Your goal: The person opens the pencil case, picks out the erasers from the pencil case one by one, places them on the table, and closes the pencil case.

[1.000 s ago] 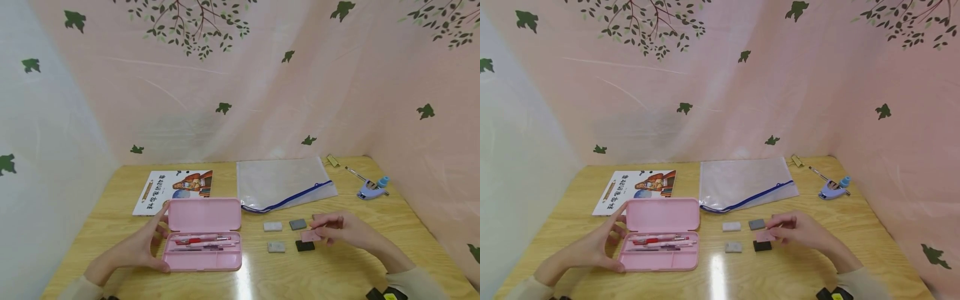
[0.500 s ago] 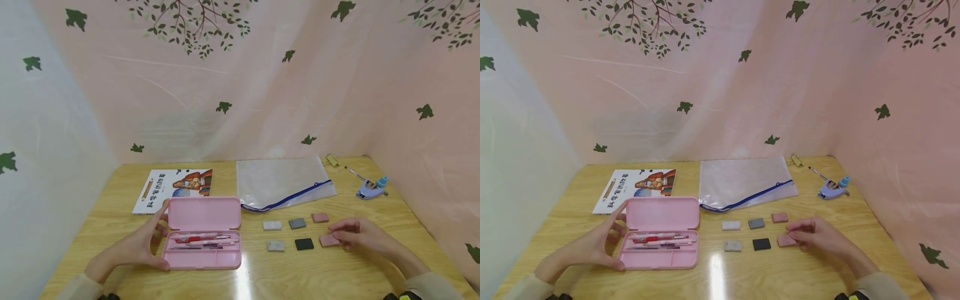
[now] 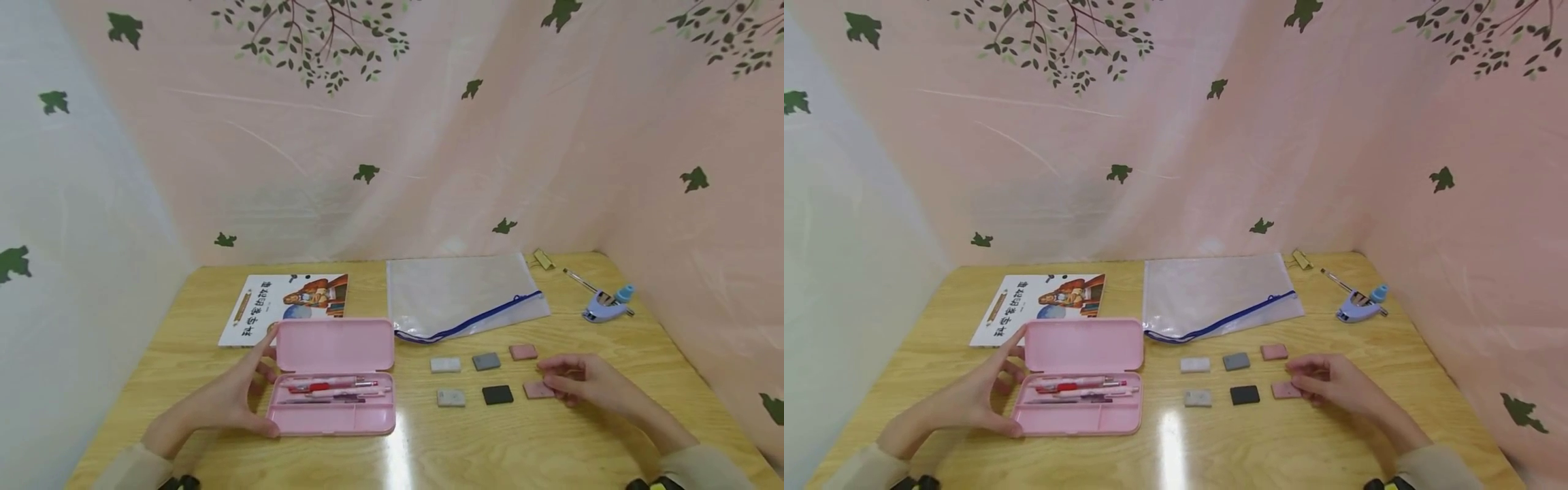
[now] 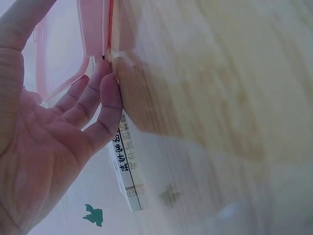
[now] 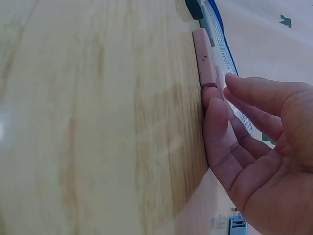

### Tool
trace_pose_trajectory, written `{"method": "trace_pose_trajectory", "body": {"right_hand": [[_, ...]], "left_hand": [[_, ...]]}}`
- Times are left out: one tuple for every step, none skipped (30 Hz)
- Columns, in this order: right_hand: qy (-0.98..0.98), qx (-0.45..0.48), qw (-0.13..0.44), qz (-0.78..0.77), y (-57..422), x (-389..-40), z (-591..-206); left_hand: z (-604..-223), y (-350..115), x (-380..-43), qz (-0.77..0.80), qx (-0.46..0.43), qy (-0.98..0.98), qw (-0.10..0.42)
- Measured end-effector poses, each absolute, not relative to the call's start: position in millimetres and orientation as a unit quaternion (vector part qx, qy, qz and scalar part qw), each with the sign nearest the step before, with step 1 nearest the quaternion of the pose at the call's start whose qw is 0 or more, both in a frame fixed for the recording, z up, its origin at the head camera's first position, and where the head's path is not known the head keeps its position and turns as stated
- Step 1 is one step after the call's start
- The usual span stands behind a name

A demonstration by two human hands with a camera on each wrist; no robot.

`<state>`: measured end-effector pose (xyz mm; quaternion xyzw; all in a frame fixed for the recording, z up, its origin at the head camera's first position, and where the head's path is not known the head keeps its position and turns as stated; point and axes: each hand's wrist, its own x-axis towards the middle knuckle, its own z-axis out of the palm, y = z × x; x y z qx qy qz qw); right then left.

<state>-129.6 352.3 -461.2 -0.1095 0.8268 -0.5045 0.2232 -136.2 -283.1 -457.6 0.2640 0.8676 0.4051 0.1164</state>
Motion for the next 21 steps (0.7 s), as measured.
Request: {"method": "trace_pose_trajectory", "body": {"right_hand": [[0.83, -0.111, 0.222, -0.5, 351.9, -129.5, -461.0], [0.831, -0.112, 0.221, -0.498, 351.7, -129.3, -460.8], [0.832, -0.113, 0.22, -0.497, 351.3, -129.2, -460.6], [0.832, -0.114, 0.22, -0.496, 350.9, -129.1, -460.6], [0.832, -0.116, 0.221, -0.495, 350.3, -129.1, -460.4], [0.831, -0.115, 0.224, -0.497, 349.6, -129.1, -460.4], [0.829, -0.115, 0.228, -0.498, 349.6, -129.6, -459.7], [0.828, -0.116, 0.232, -0.497, 349.4, -130.3, -459.0], [0.831, -0.117, 0.234, -0.491, 348.9, -131.3, -457.8], [0.835, -0.122, 0.232, -0.484, 348.2, -132.5, -456.1], [0.84, -0.126, 0.227, -0.476, 347.3, -134.1, -453.7], [0.845, -0.13, 0.22, -0.471, 346.2, -135.9, -450.2], [0.85, -0.136, 0.208, -0.464, 344.8, -138.0, -446.1], [0.857, -0.139, 0.194, -0.456, 342.9, -140.2, -441.4], [0.864, -0.143, 0.177, -0.449, 340.5, -142.3, -436.4], [0.867, -0.147, 0.162, -0.448, 337.4, -144.3, -431.5], [0.868, -0.152, 0.149, -0.449, 333.8, -146.0, -426.5], [0.869, -0.16, 0.136, -0.449, 329.4, -147.6, -421.7], [0.87, -0.165, 0.126, -0.446, 324.0, -149.2, -417.6], [0.872, -0.172, 0.118, -0.443, 318.0, -150.9, -413.7], [0.873, -0.181, 0.109, -0.439, 311.2, -153.0, -410.2]], "left_hand": [[-457.6, -283.0, -136.4, 0.404, 0.268, 0.867, 0.114], [-457.6, -283.1, -136.5, 0.403, 0.272, 0.867, 0.112], [-457.4, -283.0, -136.4, 0.403, 0.272, 0.867, 0.112], [-457.4, -283.4, -136.1, 0.401, 0.273, 0.868, 0.11], [-457.3, -284.0, -135.6, 0.399, 0.275, 0.868, 0.108], [-457.1, -284.8, -134.8, 0.399, 0.277, 0.867, 0.107], [-457.1, -285.0, -134.6, 0.398, 0.28, 0.867, 0.104], [-457.1, -285.4, -134.3, 0.399, 0.278, 0.868, 0.105], [-457.2, -285.7, -134.0, 0.401, 0.277, 0.867, 0.106], [-457.4, -286.1, -133.7, 0.403, 0.276, 0.866, 0.109], [-457.4, -286.3, -133.6, 0.405, 0.274, 0.865, 0.113], [-457.2, -286.3, -133.5, 0.407, 0.273, 0.864, 0.117], [-457.3, -286.3, -133.5, 0.409, 0.271, 0.863, 0.122], [-457.2, -286.1, -133.8, 0.411, 0.27, 0.862, 0.125], [-456.9, -285.9, -134.0, 0.413, 0.269, 0.861, 0.128], [-456.6, -285.7, -134.4, 0.413, 0.268, 0.861, 0.129], [-456.3, -285.5, -134.7, 0.413, 0.268, 0.861, 0.13], [-456.0, -285.4, -135.0, 0.412, 0.269, 0.861, 0.13], [-455.8, -285.3, -135.3, 0.413, 0.269, 0.86, 0.131], [-455.6, -285.4, -135.7, 0.413, 0.27, 0.86, 0.13], [-455.1, -285.4, -135.9, 0.413, 0.272, 0.86, 0.129]]}}
